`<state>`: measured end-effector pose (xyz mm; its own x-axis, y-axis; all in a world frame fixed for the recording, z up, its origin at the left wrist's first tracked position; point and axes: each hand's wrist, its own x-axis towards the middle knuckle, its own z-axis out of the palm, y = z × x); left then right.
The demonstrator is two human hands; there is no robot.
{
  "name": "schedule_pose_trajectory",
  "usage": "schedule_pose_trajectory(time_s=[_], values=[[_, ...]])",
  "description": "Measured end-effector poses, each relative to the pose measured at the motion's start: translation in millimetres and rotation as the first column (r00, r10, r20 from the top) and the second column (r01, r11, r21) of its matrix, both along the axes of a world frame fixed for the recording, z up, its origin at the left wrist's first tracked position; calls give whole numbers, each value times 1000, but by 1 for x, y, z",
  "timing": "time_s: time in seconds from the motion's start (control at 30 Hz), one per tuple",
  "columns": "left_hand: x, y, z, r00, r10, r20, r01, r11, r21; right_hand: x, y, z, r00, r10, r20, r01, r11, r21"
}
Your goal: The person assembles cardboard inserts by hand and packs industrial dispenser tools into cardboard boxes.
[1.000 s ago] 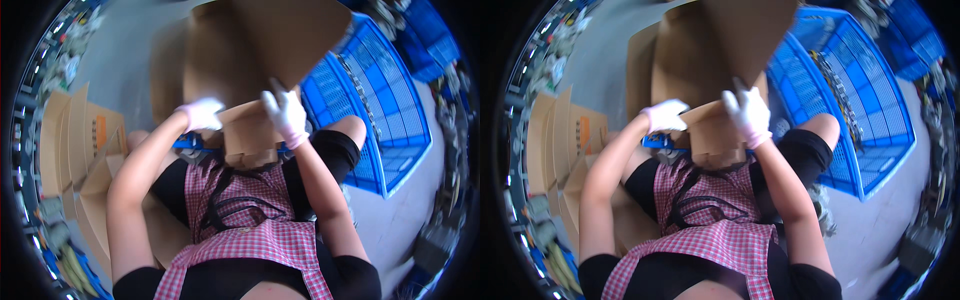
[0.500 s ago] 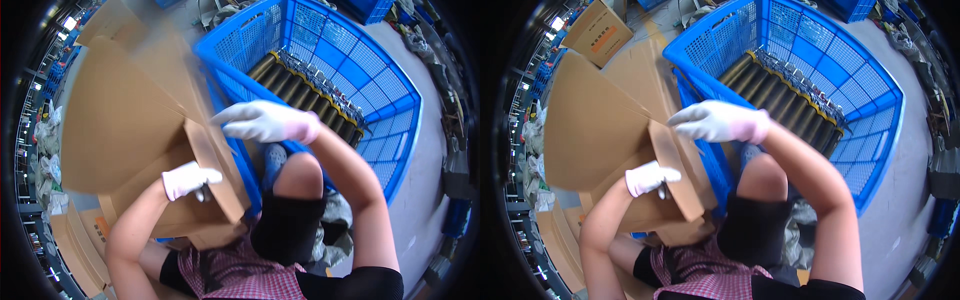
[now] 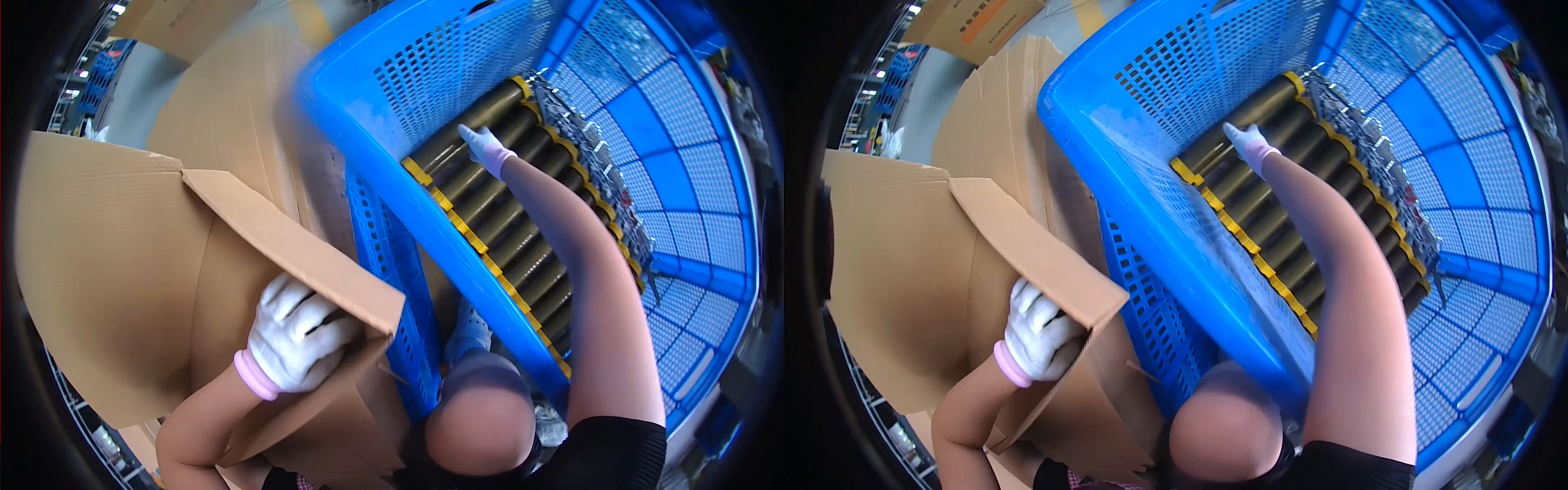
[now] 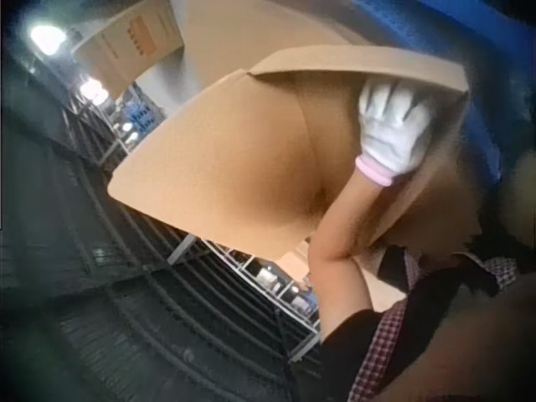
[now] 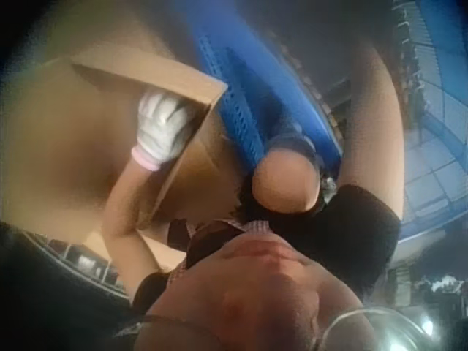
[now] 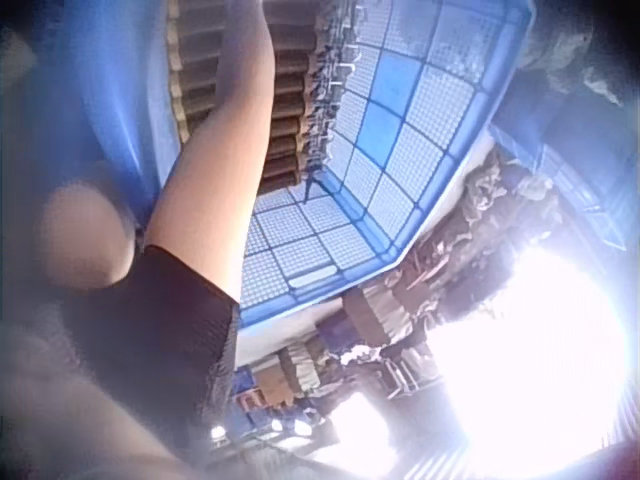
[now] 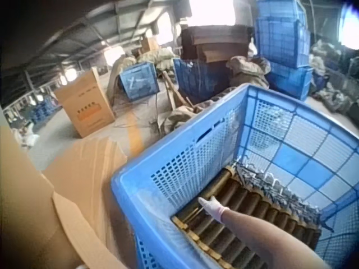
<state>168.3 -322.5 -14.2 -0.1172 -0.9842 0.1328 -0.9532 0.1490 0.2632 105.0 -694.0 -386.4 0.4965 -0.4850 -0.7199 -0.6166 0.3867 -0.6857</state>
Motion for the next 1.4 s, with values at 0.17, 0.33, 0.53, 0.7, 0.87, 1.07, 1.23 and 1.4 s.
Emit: schedule_pose_trajectory(time_s=[0.17, 0.33, 0.53, 0.7, 0.87, 1.07, 1.23, 1.4], values=[[-5, 4, 6, 996, 76, 51, -79, 994, 72, 30, 8, -2, 875, -476, 84, 479, 878, -15], [-8, 3, 2, 997, 58, 48, -58, 998, -1, 2, -2, 73, 630, -682, 371, 407, 697, 590], [-27, 7, -10, 986, 157, 55, -147, 978, -147, -118, 46, 311, 560, -510, 653, 8, 792, 611], [-14, 2, -22, 986, 164, -2, -164, 986, -6, -170, 209, 473, 573, -239, 784, 38, 963, 266], [-55, 42, 118, 51, 147, -988, 76, 986, 151, -186, 363, 471, 734, 380, 563, -194, 912, -362], [-77, 189, 188, 500, 744, -443, -522, 667, 531, -171, 310, 451, 325, 941, 91, -620, 285, -731], [-77, 241, 172, 550, 649, -525, -566, 752, 337, -113, 274, 400, 420, 486, 766, -201, 873, -443], [-71, 243, 176, 607, 709, -360, -574, 704, 418, -80, 262, 425, 267, -42, 963, -473, 865, 169]])
